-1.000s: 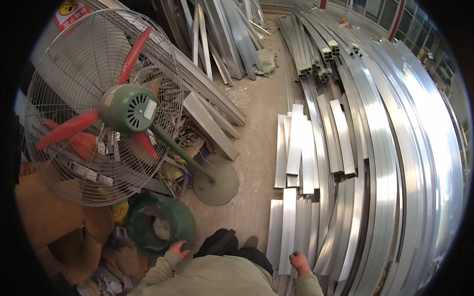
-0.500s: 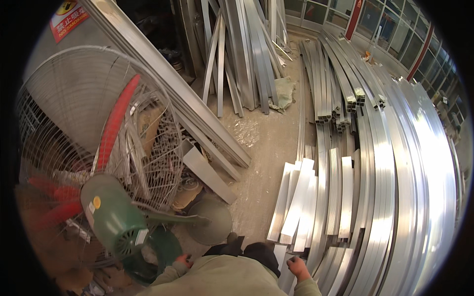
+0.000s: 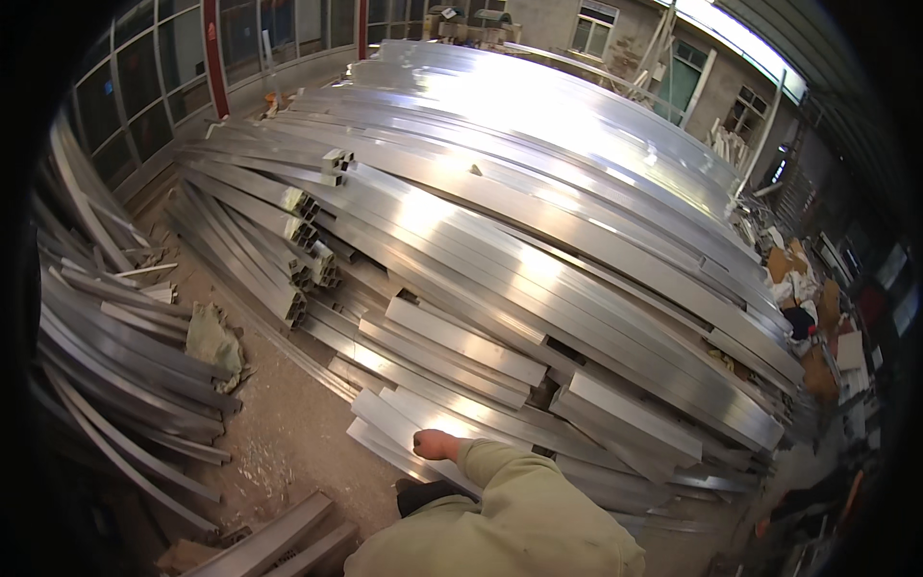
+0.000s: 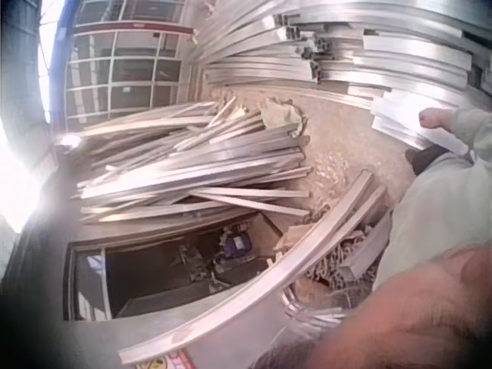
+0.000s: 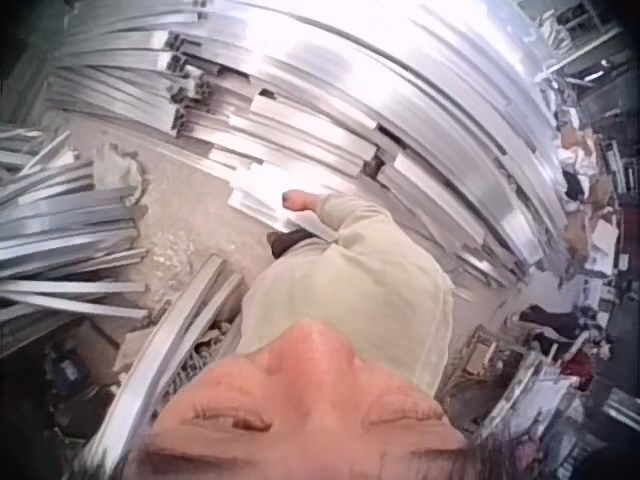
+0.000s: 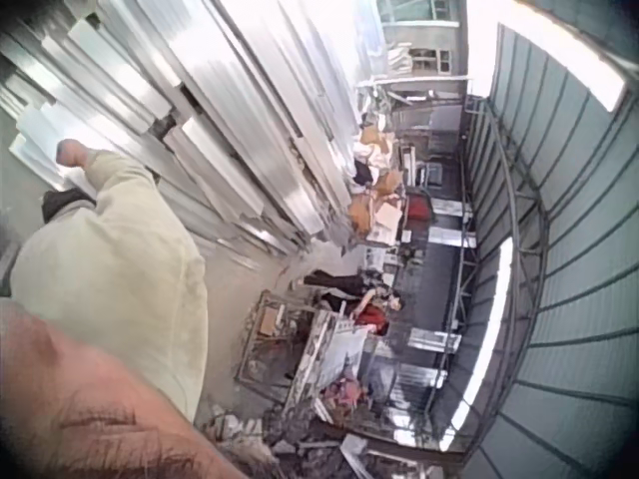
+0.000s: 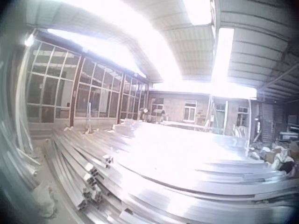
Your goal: The person walks through a cluttered workshop, selects a long metal profile from a stack, and carries it to a cutting machine. They place the profile on the machine bed, adjust its position, and press a button on the control panel to operate the machine.
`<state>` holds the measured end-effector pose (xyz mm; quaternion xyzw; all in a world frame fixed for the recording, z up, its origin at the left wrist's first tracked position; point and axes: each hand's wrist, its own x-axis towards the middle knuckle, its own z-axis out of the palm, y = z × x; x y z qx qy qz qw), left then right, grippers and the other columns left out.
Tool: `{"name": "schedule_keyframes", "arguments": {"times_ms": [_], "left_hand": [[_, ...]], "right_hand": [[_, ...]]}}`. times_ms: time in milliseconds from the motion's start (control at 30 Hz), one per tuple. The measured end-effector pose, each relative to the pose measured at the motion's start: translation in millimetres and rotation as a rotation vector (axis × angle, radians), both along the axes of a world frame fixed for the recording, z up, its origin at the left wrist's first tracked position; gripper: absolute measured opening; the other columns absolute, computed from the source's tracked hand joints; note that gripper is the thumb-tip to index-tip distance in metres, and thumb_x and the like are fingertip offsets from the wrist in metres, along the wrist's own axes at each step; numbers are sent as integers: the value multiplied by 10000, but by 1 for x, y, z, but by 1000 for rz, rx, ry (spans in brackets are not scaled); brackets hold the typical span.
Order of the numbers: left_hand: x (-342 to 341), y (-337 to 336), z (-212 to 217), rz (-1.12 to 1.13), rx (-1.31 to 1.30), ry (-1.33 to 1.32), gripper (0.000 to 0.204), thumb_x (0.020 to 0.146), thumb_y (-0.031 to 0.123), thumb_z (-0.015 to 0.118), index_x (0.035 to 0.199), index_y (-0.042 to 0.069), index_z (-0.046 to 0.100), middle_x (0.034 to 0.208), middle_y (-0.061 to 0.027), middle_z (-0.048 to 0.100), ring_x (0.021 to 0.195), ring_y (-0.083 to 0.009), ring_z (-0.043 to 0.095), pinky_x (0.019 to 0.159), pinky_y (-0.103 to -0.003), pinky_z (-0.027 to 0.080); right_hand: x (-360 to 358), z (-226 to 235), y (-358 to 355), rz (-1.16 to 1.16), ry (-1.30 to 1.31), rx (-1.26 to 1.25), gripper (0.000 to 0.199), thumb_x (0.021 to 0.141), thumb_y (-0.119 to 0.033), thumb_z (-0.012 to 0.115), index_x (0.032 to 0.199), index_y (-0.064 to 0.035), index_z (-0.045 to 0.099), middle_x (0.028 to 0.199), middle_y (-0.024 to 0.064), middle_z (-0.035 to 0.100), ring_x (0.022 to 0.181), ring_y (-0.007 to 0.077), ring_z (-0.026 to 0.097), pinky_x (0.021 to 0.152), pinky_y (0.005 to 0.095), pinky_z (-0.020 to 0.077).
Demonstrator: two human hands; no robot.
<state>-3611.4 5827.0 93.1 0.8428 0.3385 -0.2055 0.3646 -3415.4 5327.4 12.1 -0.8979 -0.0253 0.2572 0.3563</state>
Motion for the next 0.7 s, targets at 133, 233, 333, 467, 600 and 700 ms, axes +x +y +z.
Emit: {"name": "schedule_keyframes", "arguments": {"times_ms": [133,233,333,467,600,700], "left_hand": [[185,9,29,-205,12,-134,678,928,321,817,1481,7,585,1455,-227,640,1278,-377,665,1052,-527,568],[310,2,39,-356,5,-172,672,929,322,815,1477,5,589,1452,-229,641,1281,-379,663,1051,-531,568],[426,-16,41,-518,-25,-210,667,930,323,814,1472,4,592,1448,-231,643,1284,-380,661,1051,-534,568],[555,-30,34,-691,-80,-231,659,932,324,812,1466,2,597,1443,-233,646,1289,-383,658,1051,-539,568],[657,-39,36,-816,-136,-238,652,934,325,809,1460,0,602,1438,-235,648,1293,-386,655,1050,-543,568],[713,-42,32,-872,-180,-207,647,935,326,808,1455,-1,606,1434,-237,650,1296,-387,653,1050,-546,568]], "right_hand": [[85,76,43,113,-39,-16,332,980,-298,618,1157,-31,703,1107,232,738,1057,448,686,909,531,537],[126,82,61,23,-16,38,318,962,-262,612,1147,-19,700,1115,247,735,1063,453,691,918,539,537],[139,72,60,-133,35,17,320,956,-239,598,1153,-10,704,1129,249,736,1072,455,693,927,537,540],[125,86,53,-411,149,-103,321,939,-193,587,1165,-3,710,1153,254,739,1095,460,693,942,533,544],[78,67,80,-956,253,-179,347,927,-195,603,1186,-2,728,1180,262,740,1125,463,692,970,534,550],[28,61,128,-1156,281,-172,360,935,-236,624,1179,8,727,1179,264,735,1124,458,691,966,539,548]]}}
